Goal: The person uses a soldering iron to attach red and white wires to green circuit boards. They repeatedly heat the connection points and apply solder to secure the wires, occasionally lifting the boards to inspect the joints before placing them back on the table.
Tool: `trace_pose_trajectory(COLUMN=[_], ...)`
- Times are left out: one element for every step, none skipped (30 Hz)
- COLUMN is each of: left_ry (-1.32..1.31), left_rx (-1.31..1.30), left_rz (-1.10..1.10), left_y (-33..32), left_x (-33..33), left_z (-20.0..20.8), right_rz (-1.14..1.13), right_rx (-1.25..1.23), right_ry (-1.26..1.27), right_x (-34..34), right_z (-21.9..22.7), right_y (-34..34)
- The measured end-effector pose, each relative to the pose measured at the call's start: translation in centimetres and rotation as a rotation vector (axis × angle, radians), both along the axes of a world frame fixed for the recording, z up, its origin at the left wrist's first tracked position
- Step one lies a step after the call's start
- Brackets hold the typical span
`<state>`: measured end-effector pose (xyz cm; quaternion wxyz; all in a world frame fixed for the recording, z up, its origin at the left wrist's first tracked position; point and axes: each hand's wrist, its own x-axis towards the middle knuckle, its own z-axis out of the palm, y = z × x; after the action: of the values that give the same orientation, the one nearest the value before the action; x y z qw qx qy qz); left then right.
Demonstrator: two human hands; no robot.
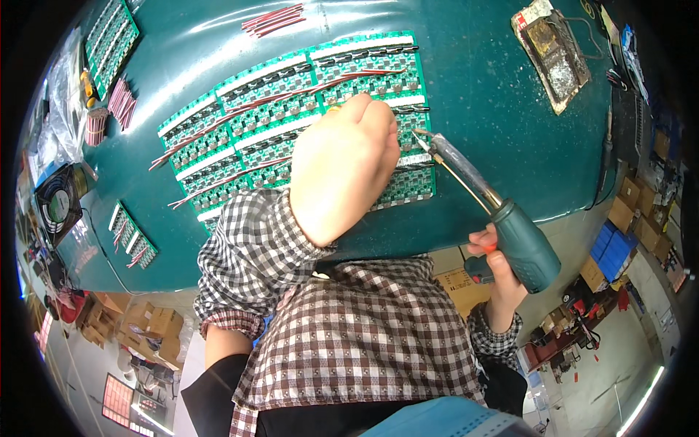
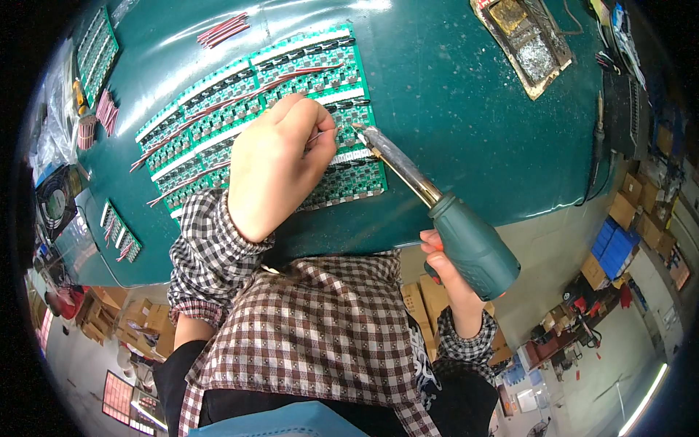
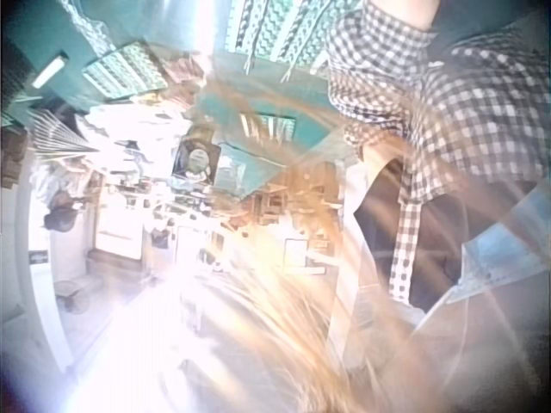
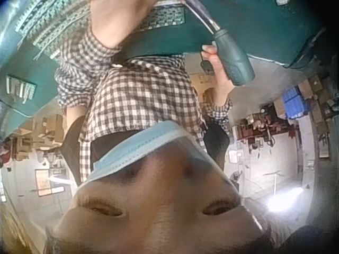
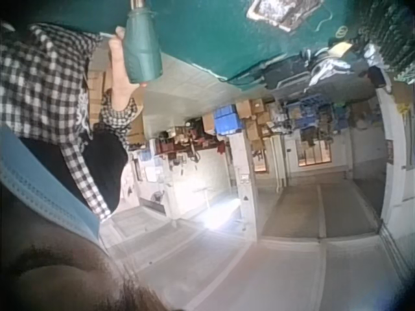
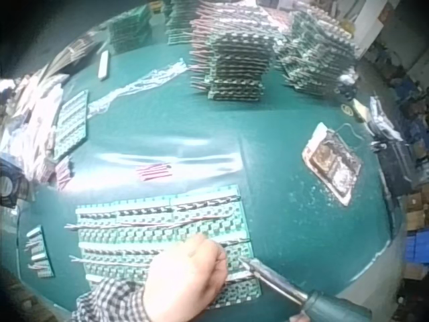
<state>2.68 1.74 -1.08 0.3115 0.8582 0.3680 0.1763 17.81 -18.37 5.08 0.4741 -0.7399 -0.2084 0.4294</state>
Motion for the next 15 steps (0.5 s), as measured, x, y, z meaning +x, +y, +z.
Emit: trace_pose_trajectory(left_ry=[-0.026,-0.052,-0.079,-0.084,-0.089,-0.093,-0.086,-0.08,-0.073,-0.071,-0.069,-0.066,-0.064,-0.062,-0.061], left_rx=[-0.014,-0.029,-0.043,-0.06,-0.078,-0.095,-0.099,-0.102,-0.105,-0.09,-0.074,-0.058,-0.068,-0.078,-0.088], left_rz=[-0.002,-0.004,-0.005,0.001,0.008,0.014,0.019,0.024,0.029,0.034,0.039,0.045,0.046,0.045,0.045], left_y=[0.04,0.1,0.13,0.12,0.11,0.09,0.05,0.0,-0.04,-0.07,-0.13,-0.17,-0.16,-0.15,-0.13], left_x=[-0.04,-0.12,-0.17,-0.17,-0.14,-0.12,-0.1,-0.06,-0.01,0.04,0.1,0.12,0.1,0.13,0.15], left_z=[-0.07,-0.24,-0.33,-0.33,-0.27,-0.22,-0.15,-0.08,-0.06,-0.12,-0.22,-0.28,-0.24,-0.16,-0.11], right_rz=[0.001,0.004,0.008,0.011,0.015,0.019,0.022,0.024,0.025,0.026,0.024,0.021,0.019,0.026,0.033], right_rx=[0.005,0.006,0.006,0.007,0.01,0.013,0.016,0.012,0.008,0.004,0.0,-0.005,-0.009,-0.009,-0.009], right_ry=[-0.001,-0.004,-0.007,-0.01,-0.009,-0.008,-0.007,-0.003,0.0,0.003,0.006,0.008,0.01,0.011,0.011], right_x=[0.04,0.03,0.02,0.02,0.03,0.05,0.06,0.09,0.11,0.11,0.08,0.04,0.01,0.01,0.03], right_z=[-0.05,-0.03,0.02,0.03,-0.01,-0.06,-0.09,-0.08,-0.05,-0.03,0.0,0.04,0.06,0.05,0.03], right_y=[-0.03,0.02,0.09,0.14,0.13,0.1,0.08,0.06,0.04,0.03,0.0,-0.02,-0.03,-0.08,-0.15])
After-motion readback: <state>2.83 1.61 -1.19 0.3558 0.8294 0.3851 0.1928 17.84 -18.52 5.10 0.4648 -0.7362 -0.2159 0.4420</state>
